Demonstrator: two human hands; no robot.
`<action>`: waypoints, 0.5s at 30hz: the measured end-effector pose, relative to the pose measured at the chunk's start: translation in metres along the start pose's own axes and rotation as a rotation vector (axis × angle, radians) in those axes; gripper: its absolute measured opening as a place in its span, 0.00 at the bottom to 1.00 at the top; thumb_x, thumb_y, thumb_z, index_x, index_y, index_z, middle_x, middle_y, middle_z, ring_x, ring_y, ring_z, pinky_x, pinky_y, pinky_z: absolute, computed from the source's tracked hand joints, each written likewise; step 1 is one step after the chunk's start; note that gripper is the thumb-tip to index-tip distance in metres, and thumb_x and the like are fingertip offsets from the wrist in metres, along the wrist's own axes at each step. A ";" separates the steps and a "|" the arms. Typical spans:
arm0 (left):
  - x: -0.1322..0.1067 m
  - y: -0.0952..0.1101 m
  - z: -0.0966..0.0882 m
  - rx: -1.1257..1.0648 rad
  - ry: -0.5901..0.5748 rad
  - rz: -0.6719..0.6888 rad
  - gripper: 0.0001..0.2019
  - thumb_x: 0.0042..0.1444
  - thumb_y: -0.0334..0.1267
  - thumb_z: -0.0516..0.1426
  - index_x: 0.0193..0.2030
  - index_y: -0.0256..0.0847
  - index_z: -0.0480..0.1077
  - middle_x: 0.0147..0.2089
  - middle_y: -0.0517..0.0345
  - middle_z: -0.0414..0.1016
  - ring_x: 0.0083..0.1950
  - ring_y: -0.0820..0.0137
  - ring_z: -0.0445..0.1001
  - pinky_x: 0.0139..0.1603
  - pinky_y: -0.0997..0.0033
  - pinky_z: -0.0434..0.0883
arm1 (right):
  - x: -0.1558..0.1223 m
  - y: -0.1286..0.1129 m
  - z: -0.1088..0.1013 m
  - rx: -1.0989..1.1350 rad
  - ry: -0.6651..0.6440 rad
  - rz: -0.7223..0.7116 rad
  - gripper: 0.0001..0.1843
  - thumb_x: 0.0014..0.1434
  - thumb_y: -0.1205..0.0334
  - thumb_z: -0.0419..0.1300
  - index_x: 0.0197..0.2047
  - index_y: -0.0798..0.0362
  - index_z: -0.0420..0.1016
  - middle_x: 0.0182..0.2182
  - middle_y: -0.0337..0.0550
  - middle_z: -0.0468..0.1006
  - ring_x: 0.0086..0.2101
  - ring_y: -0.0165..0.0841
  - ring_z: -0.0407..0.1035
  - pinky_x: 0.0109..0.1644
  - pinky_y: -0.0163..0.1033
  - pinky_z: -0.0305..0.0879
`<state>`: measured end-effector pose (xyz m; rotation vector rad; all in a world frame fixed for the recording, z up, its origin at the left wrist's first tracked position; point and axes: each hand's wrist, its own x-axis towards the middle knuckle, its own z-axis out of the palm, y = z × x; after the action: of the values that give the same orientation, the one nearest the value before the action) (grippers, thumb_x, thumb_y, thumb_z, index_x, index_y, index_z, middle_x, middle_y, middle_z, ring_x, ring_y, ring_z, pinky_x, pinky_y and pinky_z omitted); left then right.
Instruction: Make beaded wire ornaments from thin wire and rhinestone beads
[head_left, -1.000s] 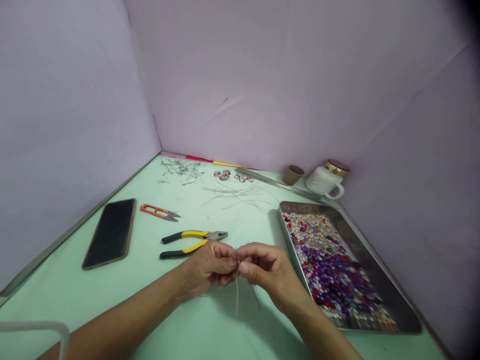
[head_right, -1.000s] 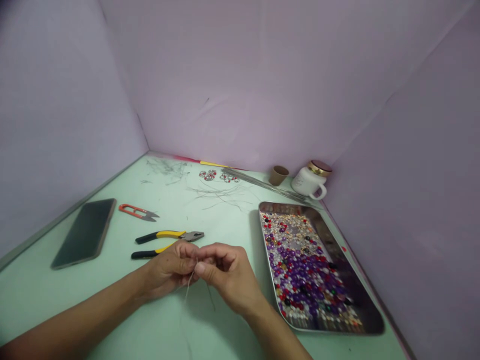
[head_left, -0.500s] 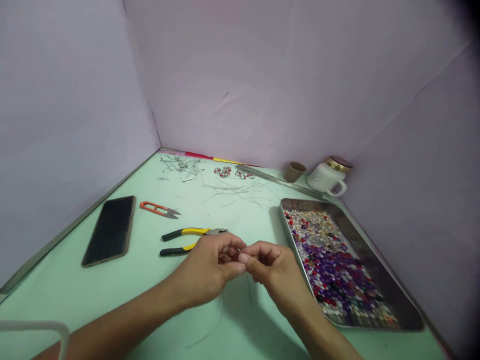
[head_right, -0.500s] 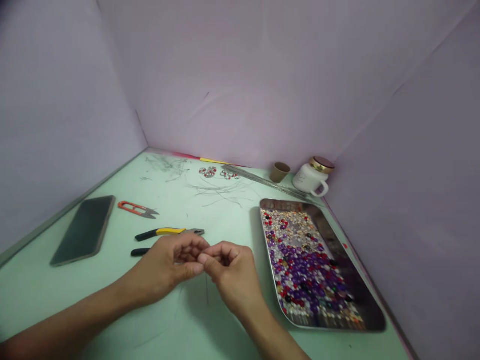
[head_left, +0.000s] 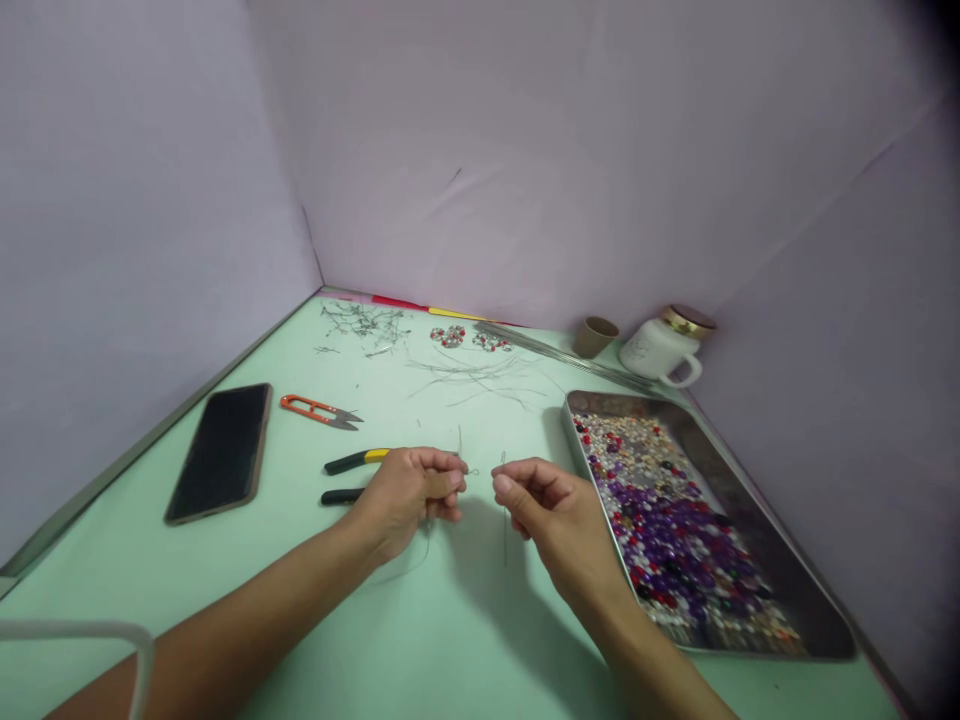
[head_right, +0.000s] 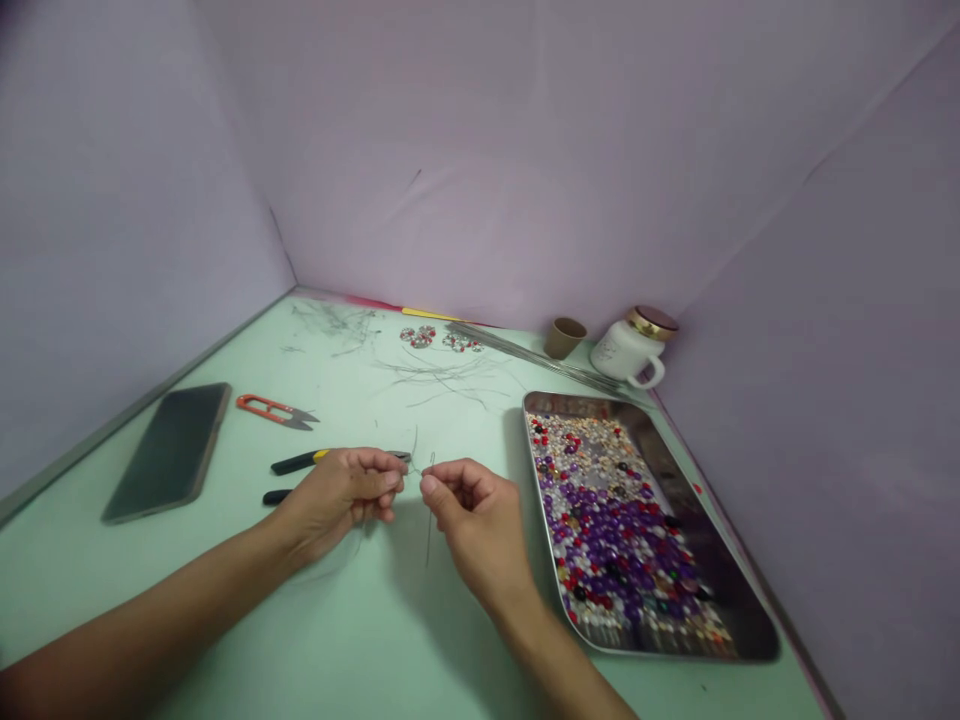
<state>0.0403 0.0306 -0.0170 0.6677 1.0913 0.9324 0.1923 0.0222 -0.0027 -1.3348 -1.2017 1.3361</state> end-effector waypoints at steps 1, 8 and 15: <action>0.001 -0.001 0.000 0.015 0.027 0.005 0.06 0.40 0.29 0.59 0.28 0.31 0.69 0.23 0.58 0.68 0.21 0.78 0.64 0.25 0.73 0.69 | 0.000 0.000 0.001 -0.017 0.001 -0.007 0.09 0.43 0.59 0.62 0.26 0.57 0.72 0.16 0.34 0.66 0.16 0.22 0.55 0.17 0.28 0.52; 0.002 -0.002 0.000 0.105 0.092 0.026 0.03 0.41 0.29 0.58 0.25 0.33 0.66 0.17 0.64 0.62 0.18 0.79 0.61 0.19 0.76 0.64 | 0.002 0.010 0.004 -0.117 0.006 -0.059 0.10 0.45 0.57 0.60 0.26 0.56 0.72 0.16 0.36 0.67 0.16 0.24 0.56 0.18 0.30 0.54; -0.004 0.002 0.001 -0.101 -0.168 -0.051 0.03 0.44 0.30 0.57 0.25 0.35 0.64 0.20 0.65 0.58 0.17 0.84 0.53 0.13 0.83 0.50 | 0.000 0.007 -0.006 -0.370 0.063 -0.331 0.07 0.53 0.60 0.55 0.31 0.53 0.70 0.31 0.41 0.74 0.26 0.28 0.66 0.26 0.31 0.60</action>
<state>0.0403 0.0282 -0.0138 0.6209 0.9029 0.8662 0.1985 0.0213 -0.0094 -1.3418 -1.5997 0.8583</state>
